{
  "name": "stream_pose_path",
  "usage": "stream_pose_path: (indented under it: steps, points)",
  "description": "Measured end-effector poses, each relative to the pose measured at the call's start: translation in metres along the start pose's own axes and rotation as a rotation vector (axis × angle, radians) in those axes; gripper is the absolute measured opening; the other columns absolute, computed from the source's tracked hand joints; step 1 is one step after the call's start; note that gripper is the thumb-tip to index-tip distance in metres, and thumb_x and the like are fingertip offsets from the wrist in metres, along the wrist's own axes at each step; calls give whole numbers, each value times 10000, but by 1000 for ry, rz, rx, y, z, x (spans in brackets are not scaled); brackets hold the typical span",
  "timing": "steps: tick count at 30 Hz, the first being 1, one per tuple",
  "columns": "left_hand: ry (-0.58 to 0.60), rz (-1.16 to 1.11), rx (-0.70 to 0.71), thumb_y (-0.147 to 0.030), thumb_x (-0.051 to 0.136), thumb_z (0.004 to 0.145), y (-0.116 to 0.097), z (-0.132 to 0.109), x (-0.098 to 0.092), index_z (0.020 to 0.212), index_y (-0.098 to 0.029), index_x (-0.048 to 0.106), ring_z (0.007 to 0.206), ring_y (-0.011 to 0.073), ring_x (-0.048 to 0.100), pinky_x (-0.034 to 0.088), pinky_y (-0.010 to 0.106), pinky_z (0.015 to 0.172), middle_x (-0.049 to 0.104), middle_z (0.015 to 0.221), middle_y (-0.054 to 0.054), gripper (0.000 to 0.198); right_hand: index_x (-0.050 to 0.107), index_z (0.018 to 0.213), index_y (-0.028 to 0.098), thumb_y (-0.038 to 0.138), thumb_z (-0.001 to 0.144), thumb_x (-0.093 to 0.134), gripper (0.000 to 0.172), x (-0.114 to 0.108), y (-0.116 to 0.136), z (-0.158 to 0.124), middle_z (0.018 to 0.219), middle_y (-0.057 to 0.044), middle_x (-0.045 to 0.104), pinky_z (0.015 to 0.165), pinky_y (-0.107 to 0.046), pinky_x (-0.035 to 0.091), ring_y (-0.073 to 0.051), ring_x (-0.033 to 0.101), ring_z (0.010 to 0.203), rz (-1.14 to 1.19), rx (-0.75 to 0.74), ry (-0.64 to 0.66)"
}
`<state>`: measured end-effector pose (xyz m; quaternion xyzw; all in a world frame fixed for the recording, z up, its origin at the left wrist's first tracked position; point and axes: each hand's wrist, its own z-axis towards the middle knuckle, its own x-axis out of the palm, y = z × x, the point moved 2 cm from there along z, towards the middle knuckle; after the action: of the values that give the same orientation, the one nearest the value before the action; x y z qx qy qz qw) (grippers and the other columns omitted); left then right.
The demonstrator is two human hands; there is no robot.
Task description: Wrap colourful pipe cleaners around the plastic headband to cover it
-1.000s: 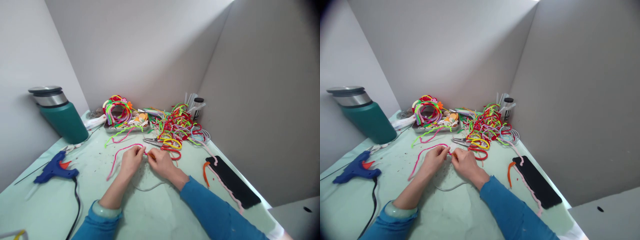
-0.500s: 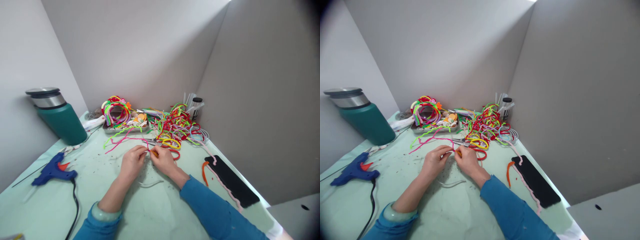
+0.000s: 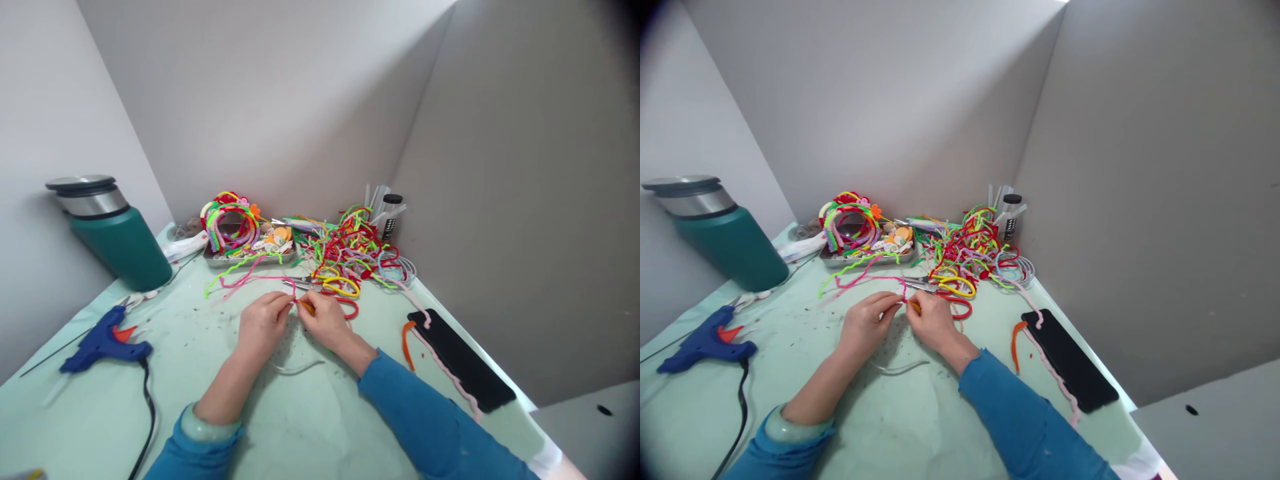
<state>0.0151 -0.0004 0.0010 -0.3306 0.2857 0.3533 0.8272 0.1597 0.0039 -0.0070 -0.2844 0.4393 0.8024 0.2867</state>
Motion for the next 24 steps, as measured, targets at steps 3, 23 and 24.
stream_pose_path:
  steps: [3,23,24]
  points:
    - [-7,22,22,-196,471,810,1,0,2,937,-224,656,849,151,606,457,246,742,667,948,34,226,552,768,163,223,819,449,129,0,0,0,667,-6,594,543,-194,307,-101,510,586,-5,-7,-1]
    - [200,136,-34,-246,388,861,-3,0,0,976,-233,600,804,134,582,393,220,686,618,920,21,241,541,788,164,199,806,473,78,-1,3,-1,672,-5,593,539,-207,285,-102,508,584,-57,-99,17]
    - [201,130,-37,-250,385,863,-2,0,0,971,-232,602,804,134,581,394,220,692,616,916,22,243,542,790,164,199,806,473,78,-1,3,-1,673,-6,594,540,-207,287,-103,509,586,-55,-98,18]
